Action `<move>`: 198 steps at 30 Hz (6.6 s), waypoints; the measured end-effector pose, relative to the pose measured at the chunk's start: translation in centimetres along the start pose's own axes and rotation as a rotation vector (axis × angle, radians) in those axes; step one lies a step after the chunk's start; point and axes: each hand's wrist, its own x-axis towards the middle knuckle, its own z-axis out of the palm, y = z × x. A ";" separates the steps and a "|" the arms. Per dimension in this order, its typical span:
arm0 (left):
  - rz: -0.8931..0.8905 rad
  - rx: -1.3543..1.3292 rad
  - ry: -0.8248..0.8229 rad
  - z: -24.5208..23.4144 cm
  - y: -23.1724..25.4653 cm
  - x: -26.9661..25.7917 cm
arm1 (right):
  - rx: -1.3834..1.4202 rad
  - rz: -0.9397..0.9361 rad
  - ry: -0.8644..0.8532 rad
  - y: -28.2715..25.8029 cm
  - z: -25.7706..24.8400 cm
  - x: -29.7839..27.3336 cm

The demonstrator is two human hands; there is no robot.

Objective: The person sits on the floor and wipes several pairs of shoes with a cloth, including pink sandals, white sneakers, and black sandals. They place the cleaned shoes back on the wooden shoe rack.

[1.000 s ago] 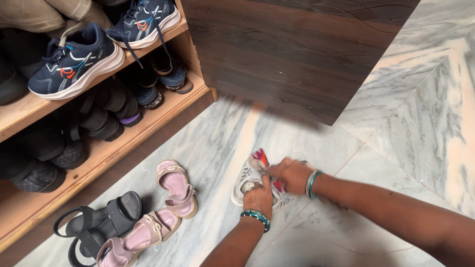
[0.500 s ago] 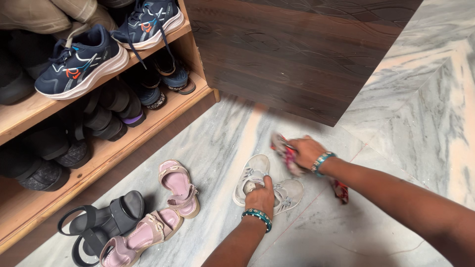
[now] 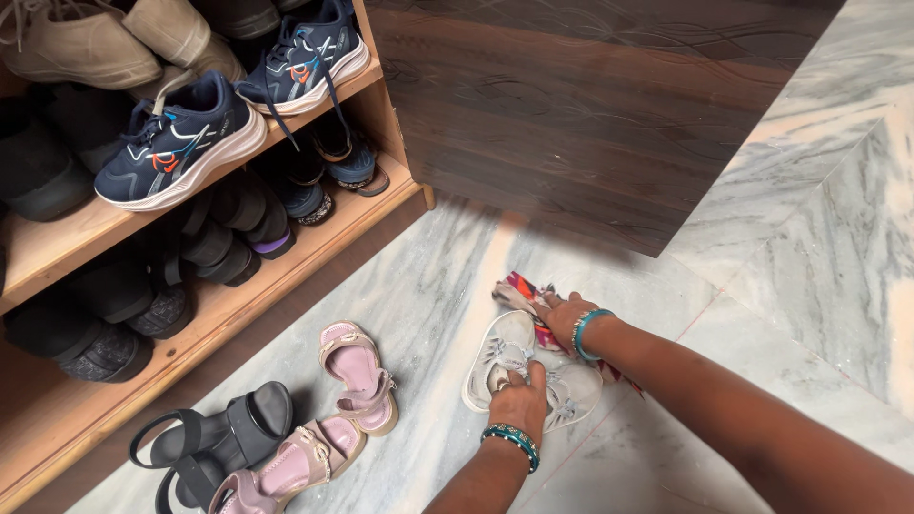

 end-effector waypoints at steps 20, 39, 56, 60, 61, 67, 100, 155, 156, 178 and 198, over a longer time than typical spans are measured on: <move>-0.014 -0.235 -0.029 -0.9 -0.6 0.6 | 0.129 -0.019 0.021 -0.9 -7.7 -2.0; -0.083 -0.267 -0.085 -1.7 -1.4 1.9 | 0.040 -0.329 0.110 1.1 1.5 -2.7; -0.111 -0.292 -0.088 -3.1 -1.8 1.5 | 0.060 -0.205 0.261 -0.5 1.8 -1.5; -0.135 -0.316 -0.128 -3.9 -1.9 1.7 | -0.034 0.001 0.067 2.3 2.0 -2.9; -0.136 -0.318 -0.118 -4.0 -1.9 1.6 | 0.002 0.047 0.057 3.1 1.4 -3.5; -0.163 -0.344 -0.072 -3.9 -2.3 1.8 | 0.381 0.101 0.207 2.8 -2.3 -6.5; -0.410 -0.397 0.886 -52.2 -14.1 2.0 | 0.639 -0.336 1.298 -8.9 -37.9 -10.4; 0.216 -0.070 1.120 -60.2 -35.1 16.8 | 0.303 -0.325 1.381 -6.3 -62.7 10.8; 0.109 -0.041 1.121 -60.4 -35.1 17.1 | 0.273 -0.252 1.326 -6.3 -63.0 11.0; -0.085 0.312 1.102 -50.7 -30.7 9.8 | 0.444 -0.442 1.187 -11.0 -50.1 8.1; -0.498 -0.122 0.297 -33.7 -21.1 -23.0 | -0.282 -0.613 0.824 -30.7 -25.8 -9.0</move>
